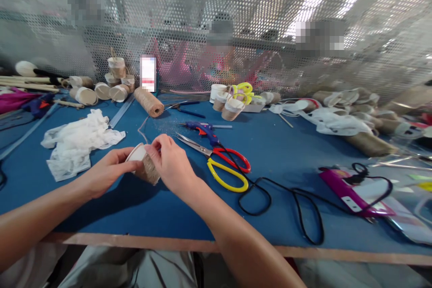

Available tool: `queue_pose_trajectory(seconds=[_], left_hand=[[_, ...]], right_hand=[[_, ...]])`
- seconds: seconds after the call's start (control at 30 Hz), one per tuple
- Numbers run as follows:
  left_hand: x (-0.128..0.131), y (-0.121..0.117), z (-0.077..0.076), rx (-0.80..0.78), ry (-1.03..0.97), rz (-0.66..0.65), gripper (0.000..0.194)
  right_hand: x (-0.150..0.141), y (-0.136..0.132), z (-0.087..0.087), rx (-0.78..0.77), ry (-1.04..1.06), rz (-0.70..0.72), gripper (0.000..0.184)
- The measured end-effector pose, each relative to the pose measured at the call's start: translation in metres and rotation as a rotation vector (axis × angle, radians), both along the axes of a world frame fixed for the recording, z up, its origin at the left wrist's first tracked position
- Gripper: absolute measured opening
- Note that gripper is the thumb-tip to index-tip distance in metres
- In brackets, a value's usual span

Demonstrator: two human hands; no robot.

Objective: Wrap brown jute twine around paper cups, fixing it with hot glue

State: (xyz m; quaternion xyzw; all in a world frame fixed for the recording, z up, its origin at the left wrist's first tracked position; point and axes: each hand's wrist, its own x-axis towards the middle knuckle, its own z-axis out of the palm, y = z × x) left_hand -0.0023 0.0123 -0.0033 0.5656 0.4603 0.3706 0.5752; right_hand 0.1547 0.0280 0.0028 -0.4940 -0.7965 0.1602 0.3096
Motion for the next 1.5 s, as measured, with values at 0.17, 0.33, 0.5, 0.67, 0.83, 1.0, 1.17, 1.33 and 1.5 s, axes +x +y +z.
queue_pose_trajectory(seconds=[0.17,0.33,0.5,0.67,0.83,1.0,1.17,1.33,1.5], left_hand=[[-0.003,-0.002,0.002,-0.054,-0.060,0.019,0.016],[-0.007,-0.003,0.003,-0.067,-0.100,0.016,0.019],[-0.012,-0.001,0.004,-0.116,-0.148,-0.026,0.023],[-0.012,-0.001,0.008,-0.118,-0.195,-0.113,0.021],[-0.013,-0.003,0.011,-0.115,-0.191,-0.166,0.020],[-0.014,-0.003,0.011,-0.107,-0.188,-0.167,0.020],[-0.014,-0.003,0.011,-0.107,-0.183,-0.173,0.021],[-0.015,-0.001,0.009,-0.093,-0.183,-0.192,0.024],[-0.015,-0.002,0.008,-0.089,-0.162,-0.185,0.023]], right_hand=[[0.006,0.033,0.008,-0.068,0.042,-0.007,0.020],[-0.012,0.094,0.013,-0.176,-0.009,-0.005,0.020],[-0.041,0.139,0.009,-0.285,-0.066,-0.025,0.029],[-0.053,0.157,0.001,-0.313,-0.040,-0.073,0.030],[-0.052,0.176,-0.002,-0.352,0.049,-0.246,0.032],[-0.052,0.191,-0.006,-0.465,0.163,-0.382,0.032],[-0.051,0.197,-0.006,-0.568,0.335,-0.435,0.033],[-0.053,0.196,0.000,-0.710,0.559,-0.444,0.032],[-0.057,0.191,0.003,-0.812,0.786,-0.421,0.032]])
